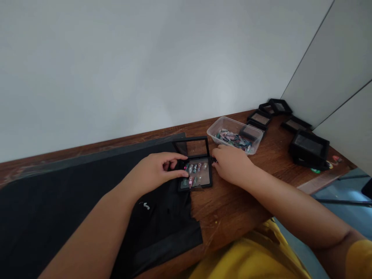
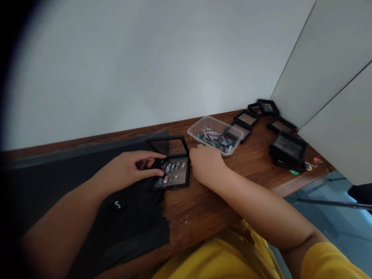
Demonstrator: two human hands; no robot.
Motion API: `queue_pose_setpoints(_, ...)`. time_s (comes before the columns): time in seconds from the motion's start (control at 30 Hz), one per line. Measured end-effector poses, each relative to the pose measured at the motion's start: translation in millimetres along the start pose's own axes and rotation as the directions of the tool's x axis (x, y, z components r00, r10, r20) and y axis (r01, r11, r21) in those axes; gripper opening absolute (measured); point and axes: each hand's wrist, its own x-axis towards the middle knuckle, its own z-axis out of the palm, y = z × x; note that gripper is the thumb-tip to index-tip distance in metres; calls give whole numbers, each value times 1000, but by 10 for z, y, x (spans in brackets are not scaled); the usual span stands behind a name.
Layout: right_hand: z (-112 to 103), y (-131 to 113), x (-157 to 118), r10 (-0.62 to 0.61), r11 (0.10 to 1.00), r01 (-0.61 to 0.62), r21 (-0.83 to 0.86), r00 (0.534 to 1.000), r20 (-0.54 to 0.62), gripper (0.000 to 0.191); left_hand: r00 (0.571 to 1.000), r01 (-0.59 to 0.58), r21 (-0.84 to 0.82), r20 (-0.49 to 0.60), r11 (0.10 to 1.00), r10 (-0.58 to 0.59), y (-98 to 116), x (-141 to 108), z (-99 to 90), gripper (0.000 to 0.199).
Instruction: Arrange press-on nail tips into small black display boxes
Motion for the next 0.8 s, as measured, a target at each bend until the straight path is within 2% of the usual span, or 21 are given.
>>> queue_pose_setpoints(0.57, 4, -1, 34, 23, 1000, -23, 9, 1000, -12, 26, 999, 47, -12, 8, 999, -47, 6, -5, -1, 56)
queue_pose_setpoints(0.8, -1, -26, 35, 30, 999, -30, -23, 1000, -8, 28, 995, 92, -4, 44, 996, -92, -10, 10, -16, 67)
